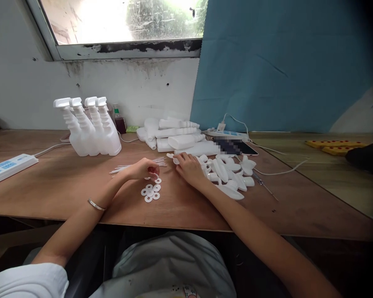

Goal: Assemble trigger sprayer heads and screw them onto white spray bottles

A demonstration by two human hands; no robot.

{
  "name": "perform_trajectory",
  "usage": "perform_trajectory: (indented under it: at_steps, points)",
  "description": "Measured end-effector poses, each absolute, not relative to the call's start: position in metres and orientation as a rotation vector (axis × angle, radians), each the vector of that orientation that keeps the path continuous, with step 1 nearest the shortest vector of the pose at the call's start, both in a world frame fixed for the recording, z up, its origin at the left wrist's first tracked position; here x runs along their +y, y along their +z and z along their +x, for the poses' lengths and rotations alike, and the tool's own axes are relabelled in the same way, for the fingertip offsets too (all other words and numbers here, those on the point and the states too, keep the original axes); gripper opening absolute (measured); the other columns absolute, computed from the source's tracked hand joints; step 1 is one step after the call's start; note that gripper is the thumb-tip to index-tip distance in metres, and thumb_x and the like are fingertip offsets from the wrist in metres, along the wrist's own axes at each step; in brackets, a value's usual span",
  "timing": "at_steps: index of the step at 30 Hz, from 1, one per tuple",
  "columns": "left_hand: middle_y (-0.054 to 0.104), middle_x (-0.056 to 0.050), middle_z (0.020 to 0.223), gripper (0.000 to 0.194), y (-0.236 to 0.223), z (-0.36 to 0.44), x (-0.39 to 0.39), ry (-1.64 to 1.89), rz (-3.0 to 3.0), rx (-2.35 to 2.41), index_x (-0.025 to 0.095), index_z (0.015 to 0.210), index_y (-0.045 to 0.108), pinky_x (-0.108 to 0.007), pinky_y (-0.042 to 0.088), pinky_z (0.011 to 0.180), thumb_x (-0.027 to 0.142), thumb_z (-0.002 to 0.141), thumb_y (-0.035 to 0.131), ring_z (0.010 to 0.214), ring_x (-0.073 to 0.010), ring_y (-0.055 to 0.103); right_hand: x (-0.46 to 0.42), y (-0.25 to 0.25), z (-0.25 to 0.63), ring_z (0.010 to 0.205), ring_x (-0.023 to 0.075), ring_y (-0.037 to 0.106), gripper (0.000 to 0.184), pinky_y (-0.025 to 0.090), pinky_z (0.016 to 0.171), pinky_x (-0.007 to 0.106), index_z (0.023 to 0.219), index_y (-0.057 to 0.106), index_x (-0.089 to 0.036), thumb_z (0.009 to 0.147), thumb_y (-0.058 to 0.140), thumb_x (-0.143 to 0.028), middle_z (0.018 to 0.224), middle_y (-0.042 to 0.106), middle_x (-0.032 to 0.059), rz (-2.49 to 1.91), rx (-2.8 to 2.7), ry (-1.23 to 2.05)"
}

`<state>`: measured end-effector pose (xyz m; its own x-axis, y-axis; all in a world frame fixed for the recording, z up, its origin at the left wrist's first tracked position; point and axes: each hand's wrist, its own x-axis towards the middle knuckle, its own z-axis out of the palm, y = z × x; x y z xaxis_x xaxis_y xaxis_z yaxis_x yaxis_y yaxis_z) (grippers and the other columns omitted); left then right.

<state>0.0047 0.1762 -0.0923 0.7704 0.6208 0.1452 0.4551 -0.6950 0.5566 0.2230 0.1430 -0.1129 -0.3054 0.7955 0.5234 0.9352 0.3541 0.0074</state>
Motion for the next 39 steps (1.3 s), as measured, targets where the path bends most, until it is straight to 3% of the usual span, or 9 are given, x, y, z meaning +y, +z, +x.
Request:
perform_trajectory:
  at_steps: [8, 11, 16, 24, 29, 34, 39]
  points:
    - [0.059, 0.002, 0.069, 0.029, -0.096, 0.019, 0.169, 0.886, 2.297, 0.806, 0.017, 0.086, 0.058, -0.023, 0.04, 0.063, 0.037, 0.067, 0.066, 0.063, -0.0099, 0.05, 0.136, -0.124, 0.205, 0.094, 0.0193, 0.054, 0.029, 0.04, 0.082, 0.031, 0.106, 0.05, -0.018, 0.078, 0.052, -0.016, 0.105, 0.057, 0.0051, -1.056, -2.168, 0.119]
    - [0.057, 0.002, 0.069, 0.028, -0.102, 0.021, 0.171, 0.95, 2.365, 0.905, 0.018, 0.083, 0.057, -0.024, 0.04, 0.065, 0.04, 0.067, 0.066, 0.065, -0.0111, 0.047, 0.134, -0.127, 0.202, 0.094, 0.0187, 0.055, 0.035, 0.041, 0.081, 0.031, 0.111, 0.046, -0.02, 0.077, 0.055, -0.018, 0.104, 0.06, 0.0035, -1.032, -2.116, 0.221]
    - [0.056, 0.0, 0.08, 0.033, -0.111, 0.024, 0.175, 1.015, 2.418, 0.939, 0.019, 0.08, 0.052, -0.027, 0.041, 0.07, 0.042, 0.064, 0.068, 0.076, -0.0144, 0.048, 0.131, -0.126, 0.202, 0.094, 0.019, 0.058, 0.044, 0.042, 0.081, 0.032, 0.117, 0.039, -0.021, 0.077, 0.056, -0.018, 0.101, 0.063, 0.0028, -1.024, -2.092, 0.284]
    - [0.056, -0.002, 0.09, 0.034, -0.114, 0.023, 0.173, 0.795, 2.203, 0.824, 0.018, 0.088, 0.046, -0.028, 0.041, 0.076, 0.04, 0.069, 0.064, 0.083, -0.0148, 0.053, 0.133, -0.126, 0.204, 0.094, 0.0203, 0.059, 0.043, 0.043, 0.08, 0.033, 0.113, 0.042, -0.023, 0.074, 0.06, -0.019, 0.103, 0.063, 0.0031, -1.011, -2.094, 0.302]
    - [0.056, -0.004, 0.093, 0.044, -0.11, 0.024, 0.168, 0.758, 2.119, 0.77, 0.018, 0.098, 0.042, -0.029, 0.044, 0.076, 0.037, 0.067, 0.067, 0.086, -0.0156, 0.054, 0.135, -0.124, 0.207, 0.088, 0.0198, 0.06, 0.034, 0.045, 0.075, 0.032, 0.104, 0.045, -0.023, 0.074, 0.062, -0.028, 0.097, 0.063, 0.003, -1.008, -2.06, 0.382]
    - [0.057, -0.005, 0.098, 0.05, -0.111, 0.024, 0.169, 0.785, 2.1, 0.73, 0.021, 0.104, 0.036, -0.026, 0.046, 0.068, 0.035, 0.068, 0.067, 0.083, -0.0147, 0.056, 0.139, -0.127, 0.21, 0.083, 0.0175, 0.059, 0.024, 0.045, 0.073, 0.03, 0.093, 0.045, -0.021, 0.075, 0.059, -0.028, 0.092, 0.061, 0.0029, -0.96, -2.047, 0.389]
    - [0.058, -0.004, 0.098, 0.045, -0.112, 0.022, 0.169, 0.793, 2.172, 0.763, 0.022, 0.1, 0.037, -0.023, 0.046, 0.063, 0.039, 0.069, 0.065, 0.074, -0.0123, 0.058, 0.139, -0.127, 0.21, 0.079, 0.0163, 0.058, 0.025, 0.043, 0.07, 0.028, 0.098, 0.043, -0.021, 0.076, 0.056, -0.023, 0.09, 0.06, 0.0022, -0.941, -2.071, 0.332]
